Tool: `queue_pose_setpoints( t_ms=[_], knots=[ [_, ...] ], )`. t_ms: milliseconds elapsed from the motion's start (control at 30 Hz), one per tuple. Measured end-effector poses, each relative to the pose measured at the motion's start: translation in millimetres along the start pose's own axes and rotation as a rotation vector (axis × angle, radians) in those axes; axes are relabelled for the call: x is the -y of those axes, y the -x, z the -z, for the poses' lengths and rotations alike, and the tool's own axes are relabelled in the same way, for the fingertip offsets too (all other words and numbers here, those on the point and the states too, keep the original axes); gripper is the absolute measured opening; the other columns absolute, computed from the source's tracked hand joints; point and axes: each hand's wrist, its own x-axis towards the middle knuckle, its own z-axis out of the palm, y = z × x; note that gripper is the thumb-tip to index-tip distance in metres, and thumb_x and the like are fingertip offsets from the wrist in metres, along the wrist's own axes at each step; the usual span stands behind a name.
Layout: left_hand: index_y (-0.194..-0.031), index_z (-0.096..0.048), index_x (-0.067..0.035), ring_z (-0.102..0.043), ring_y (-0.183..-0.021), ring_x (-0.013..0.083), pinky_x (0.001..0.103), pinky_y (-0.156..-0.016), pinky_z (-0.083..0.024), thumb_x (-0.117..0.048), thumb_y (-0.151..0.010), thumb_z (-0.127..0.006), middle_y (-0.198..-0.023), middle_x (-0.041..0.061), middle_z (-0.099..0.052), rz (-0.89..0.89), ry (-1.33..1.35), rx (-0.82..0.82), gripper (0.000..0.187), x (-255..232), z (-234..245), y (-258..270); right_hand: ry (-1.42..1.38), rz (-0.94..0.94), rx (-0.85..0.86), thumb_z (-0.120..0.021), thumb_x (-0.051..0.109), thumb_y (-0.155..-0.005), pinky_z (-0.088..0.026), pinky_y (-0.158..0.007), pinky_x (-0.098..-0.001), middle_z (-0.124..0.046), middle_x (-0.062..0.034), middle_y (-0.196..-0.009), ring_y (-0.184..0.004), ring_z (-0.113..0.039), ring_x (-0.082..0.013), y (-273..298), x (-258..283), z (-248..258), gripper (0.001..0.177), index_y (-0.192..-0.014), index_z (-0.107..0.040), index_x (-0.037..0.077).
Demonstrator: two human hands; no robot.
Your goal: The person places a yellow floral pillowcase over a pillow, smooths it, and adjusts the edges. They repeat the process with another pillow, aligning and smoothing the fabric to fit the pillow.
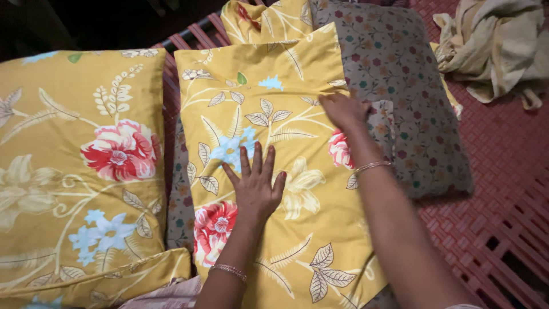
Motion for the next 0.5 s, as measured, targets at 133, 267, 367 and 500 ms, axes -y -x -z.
queue_pose_setpoints(
  t_ms=[133,267,367,500],
  knots=[
    [-0.161,-0.035,-0.025,-0.011,-0.158,0.0373,0.076,-0.116,0.007,-0.057,-0.101,-0.044,-0.170,0.010,-0.025,0.018,0.005,0.020,0.069,0,0,5,-0.027,0.090,-0.277,-0.032,0.061,-0.104,-0.006,-0.112,-0.0770,-0.032,-0.0102,-0.167,-0.155,-0.021,-0.0380,8,-24,-21,0.065,-0.153,-0.046,0.021],
    [-0.161,-0.035,-0.025,-0.012,-0.158,0.0376,0.076,-0.115,0.007,-0.056,-0.101,-0.044,-0.170,0.010,-0.027,0.016,-0.011,0.018,0.068,2,-1,2,-0.106,0.207,-0.430,-0.036,0.057,-0.103,-0.005,-0.107,-0.0787,-0.026,-0.0144,-0.167,-0.154,-0.014,-0.0439,37,-53,-64,0.067,-0.158,-0.036,0.019],
    [-0.161,-0.036,-0.025,-0.013,-0.158,0.0382,0.076,-0.117,0.007,-0.057,-0.101,-0.044,-0.170,0.009,-0.027,0.003,-0.008,-0.007,0.068,-1,-1,4,-0.058,0.240,-0.505,-0.037,0.056,-0.107,-0.007,-0.117,-0.0743,-0.028,-0.0140,-0.169,-0.155,-0.019,-0.0422,64,-79,-89,0.066,-0.163,-0.036,0.022],
    [-0.161,-0.036,-0.024,-0.011,-0.159,0.0393,0.075,-0.118,0.006,-0.058,-0.102,-0.044,-0.171,0.009,-0.025,0.020,-0.008,0.019,0.069,0,6,11,-0.095,0.250,-0.574,-0.038,0.055,-0.106,-0.008,-0.115,-0.0736,-0.028,-0.0140,-0.170,-0.157,-0.020,-0.0389,112,-105,-119,0.066,-0.163,-0.033,0.023]
  ],
)
